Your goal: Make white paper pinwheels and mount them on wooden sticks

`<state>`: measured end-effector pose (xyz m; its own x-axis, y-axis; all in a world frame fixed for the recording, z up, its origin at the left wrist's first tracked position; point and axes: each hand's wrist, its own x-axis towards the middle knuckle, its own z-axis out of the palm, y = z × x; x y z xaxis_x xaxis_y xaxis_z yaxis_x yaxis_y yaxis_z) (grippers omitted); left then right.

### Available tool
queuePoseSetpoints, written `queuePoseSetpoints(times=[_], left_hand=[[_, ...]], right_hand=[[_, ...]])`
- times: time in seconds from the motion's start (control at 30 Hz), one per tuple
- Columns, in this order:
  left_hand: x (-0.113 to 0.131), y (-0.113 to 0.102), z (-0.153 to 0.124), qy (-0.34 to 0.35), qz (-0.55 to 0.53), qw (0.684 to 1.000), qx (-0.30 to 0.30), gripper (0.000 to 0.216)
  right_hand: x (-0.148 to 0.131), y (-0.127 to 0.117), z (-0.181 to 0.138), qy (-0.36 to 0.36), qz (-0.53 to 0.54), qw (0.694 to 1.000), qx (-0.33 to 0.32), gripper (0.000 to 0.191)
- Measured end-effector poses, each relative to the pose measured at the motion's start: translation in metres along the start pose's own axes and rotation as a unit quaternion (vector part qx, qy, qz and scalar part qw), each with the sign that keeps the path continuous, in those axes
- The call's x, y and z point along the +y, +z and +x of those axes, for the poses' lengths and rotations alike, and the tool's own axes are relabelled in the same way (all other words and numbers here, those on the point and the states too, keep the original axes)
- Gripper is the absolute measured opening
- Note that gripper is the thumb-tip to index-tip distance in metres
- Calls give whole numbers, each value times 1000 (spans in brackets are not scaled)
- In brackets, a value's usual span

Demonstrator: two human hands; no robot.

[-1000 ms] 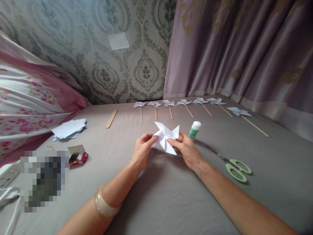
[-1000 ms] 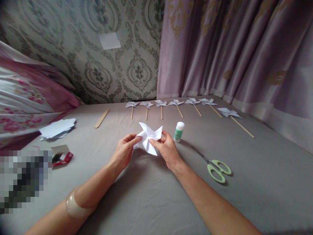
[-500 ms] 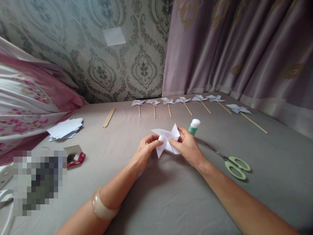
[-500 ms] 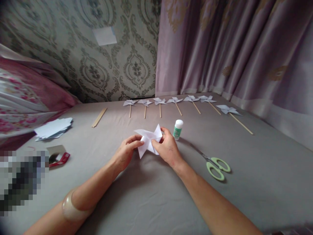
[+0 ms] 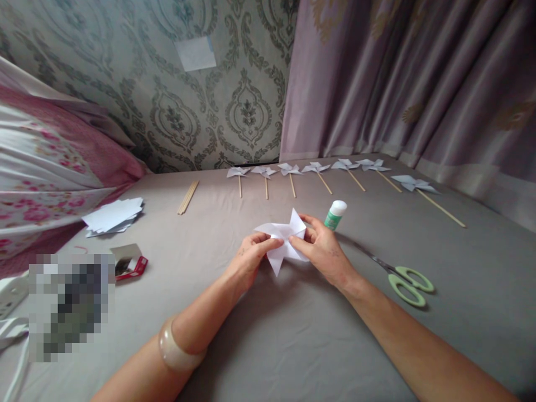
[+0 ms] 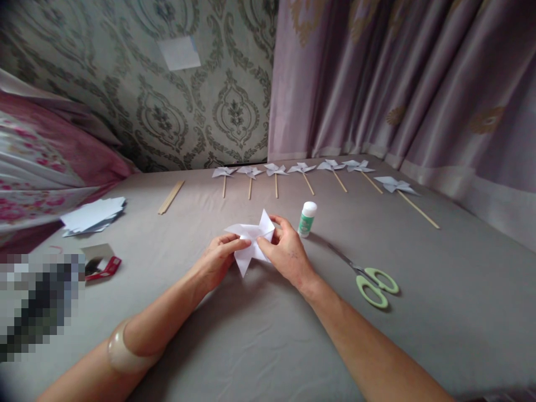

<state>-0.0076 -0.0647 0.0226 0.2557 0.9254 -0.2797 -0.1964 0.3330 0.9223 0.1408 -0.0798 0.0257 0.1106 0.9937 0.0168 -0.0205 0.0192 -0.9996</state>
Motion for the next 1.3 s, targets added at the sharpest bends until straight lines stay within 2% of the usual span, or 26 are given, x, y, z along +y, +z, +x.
queuePoseSetpoints(times=[0.53, 1.13, 1.3], left_hand=[[0, 1, -1, -1, 3, 1000, 15, 25], [0, 2, -1, -2, -5, 1000, 17, 24], [-1, -3, 4, 8, -34, 999, 24, 21]], right_hand=[[-5, 1, -5, 13, 36, 999, -19, 57], [-1, 4, -5, 4, 42, 999, -11, 58], [-8, 2, -7, -6, 57, 998, -9, 57]])
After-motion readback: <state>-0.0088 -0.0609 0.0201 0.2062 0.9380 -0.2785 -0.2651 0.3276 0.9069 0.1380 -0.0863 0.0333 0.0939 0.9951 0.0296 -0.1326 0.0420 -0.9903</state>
